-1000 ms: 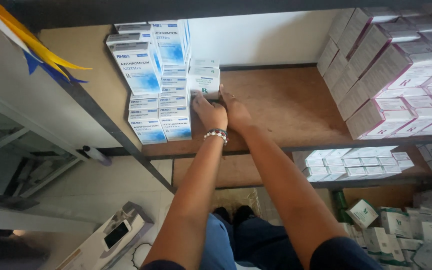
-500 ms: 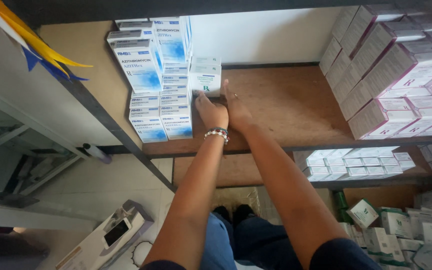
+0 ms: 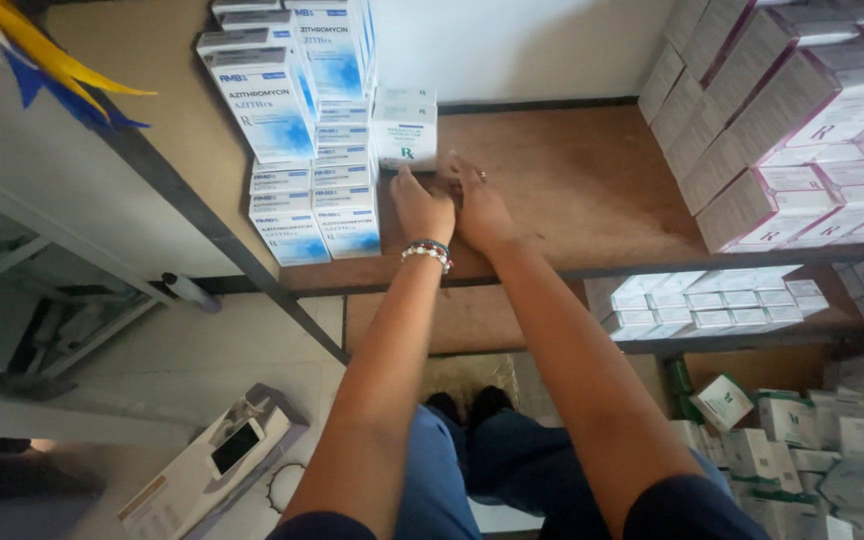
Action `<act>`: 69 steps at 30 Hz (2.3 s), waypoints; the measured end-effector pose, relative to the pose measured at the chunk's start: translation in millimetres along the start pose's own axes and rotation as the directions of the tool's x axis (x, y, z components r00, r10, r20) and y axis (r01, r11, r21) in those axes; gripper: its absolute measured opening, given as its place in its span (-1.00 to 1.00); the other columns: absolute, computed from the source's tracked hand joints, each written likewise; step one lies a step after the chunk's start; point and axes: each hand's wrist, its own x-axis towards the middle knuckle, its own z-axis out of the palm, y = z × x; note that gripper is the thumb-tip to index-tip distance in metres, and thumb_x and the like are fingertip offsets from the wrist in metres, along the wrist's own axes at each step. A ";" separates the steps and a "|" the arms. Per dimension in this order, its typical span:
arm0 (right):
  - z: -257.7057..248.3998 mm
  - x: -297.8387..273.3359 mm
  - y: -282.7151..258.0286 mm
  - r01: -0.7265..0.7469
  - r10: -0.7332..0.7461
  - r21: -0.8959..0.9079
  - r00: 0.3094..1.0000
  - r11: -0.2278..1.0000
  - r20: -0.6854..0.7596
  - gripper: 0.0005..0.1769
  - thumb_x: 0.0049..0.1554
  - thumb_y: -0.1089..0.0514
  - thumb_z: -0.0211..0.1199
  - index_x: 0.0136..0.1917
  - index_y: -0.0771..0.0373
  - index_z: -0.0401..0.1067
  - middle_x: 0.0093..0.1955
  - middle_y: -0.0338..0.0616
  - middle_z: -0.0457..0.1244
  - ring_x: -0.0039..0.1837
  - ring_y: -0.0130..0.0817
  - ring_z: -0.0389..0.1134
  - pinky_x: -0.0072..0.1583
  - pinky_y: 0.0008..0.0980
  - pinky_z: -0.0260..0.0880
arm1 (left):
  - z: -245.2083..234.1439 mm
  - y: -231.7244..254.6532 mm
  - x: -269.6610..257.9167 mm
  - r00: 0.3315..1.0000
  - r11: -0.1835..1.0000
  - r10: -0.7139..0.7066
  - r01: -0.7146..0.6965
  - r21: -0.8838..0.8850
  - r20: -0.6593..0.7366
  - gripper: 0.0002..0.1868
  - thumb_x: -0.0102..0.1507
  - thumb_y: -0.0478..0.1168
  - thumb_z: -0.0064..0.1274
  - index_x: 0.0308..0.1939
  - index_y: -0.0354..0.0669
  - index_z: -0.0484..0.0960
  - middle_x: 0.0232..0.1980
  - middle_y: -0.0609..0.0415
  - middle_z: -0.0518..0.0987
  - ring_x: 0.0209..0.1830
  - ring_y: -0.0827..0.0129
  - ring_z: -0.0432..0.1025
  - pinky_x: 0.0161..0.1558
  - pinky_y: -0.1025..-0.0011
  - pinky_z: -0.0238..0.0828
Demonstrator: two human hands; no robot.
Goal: The person is taking medicine boxes from a container on the floor, checking the contents, and arranging them on shelves.
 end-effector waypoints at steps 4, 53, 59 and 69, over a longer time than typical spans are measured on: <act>-9.7 -5.1 -16.2 0.017 -0.014 0.091 0.999 0.996 -0.034 -0.26 0.18 0.19 0.24 0.57 0.17 0.06 0.39 0.21 0.24 0.27 0.06 0.39 0.24 -0.12 0.40 | 1.5 -2.5 -2.4 1.000 0.999 0.000 0.001 0.034 -0.016 -0.29 0.12 -0.38 0.03 0.35 -0.59 0.26 0.31 -0.50 0.35 0.36 -0.33 0.24 0.43 0.03 0.12; -58.0 -65.7 -43.7 0.183 -0.185 -0.026 0.980 0.983 -0.071 -0.77 0.06 0.37 0.19 0.03 0.28 0.47 -0.03 0.15 0.36 0.03 0.12 0.41 0.04 -0.07 0.43 | -79.0 60.7 -43.0 0.767 0.819 0.199 -0.472 0.327 0.610 -0.54 0.33 0.04 -0.06 -0.52 -0.15 0.71 -0.45 -0.22 0.62 -0.44 -0.15 0.54 -0.34 -0.05 0.48; -60.4 -67.2 -35.7 0.130 -0.129 0.002 0.990 0.992 -0.050 -0.74 0.02 0.42 0.17 0.00 0.29 0.47 -0.03 0.12 0.37 0.00 0.02 0.45 0.02 -0.15 0.47 | -81.0 67.7 -40.3 0.726 0.821 0.157 -0.473 0.321 0.670 -0.60 0.26 0.02 -0.03 -0.52 -0.10 0.72 -0.46 -0.20 0.62 -0.44 -0.13 0.54 -0.35 -0.05 0.48; -63.9 -67.1 -33.6 0.059 -0.068 0.101 0.994 0.993 0.087 -0.67 -0.10 0.45 0.24 -0.03 0.29 0.49 -0.06 0.04 0.38 -0.01 -0.08 0.45 0.03 -0.18 0.47 | -84.8 56.4 -41.2 0.722 0.820 0.285 -0.524 0.230 0.630 -0.65 0.19 -0.01 0.04 -0.54 -0.14 0.71 -0.43 -0.19 0.63 -0.38 -0.12 0.54 -0.32 -0.05 0.48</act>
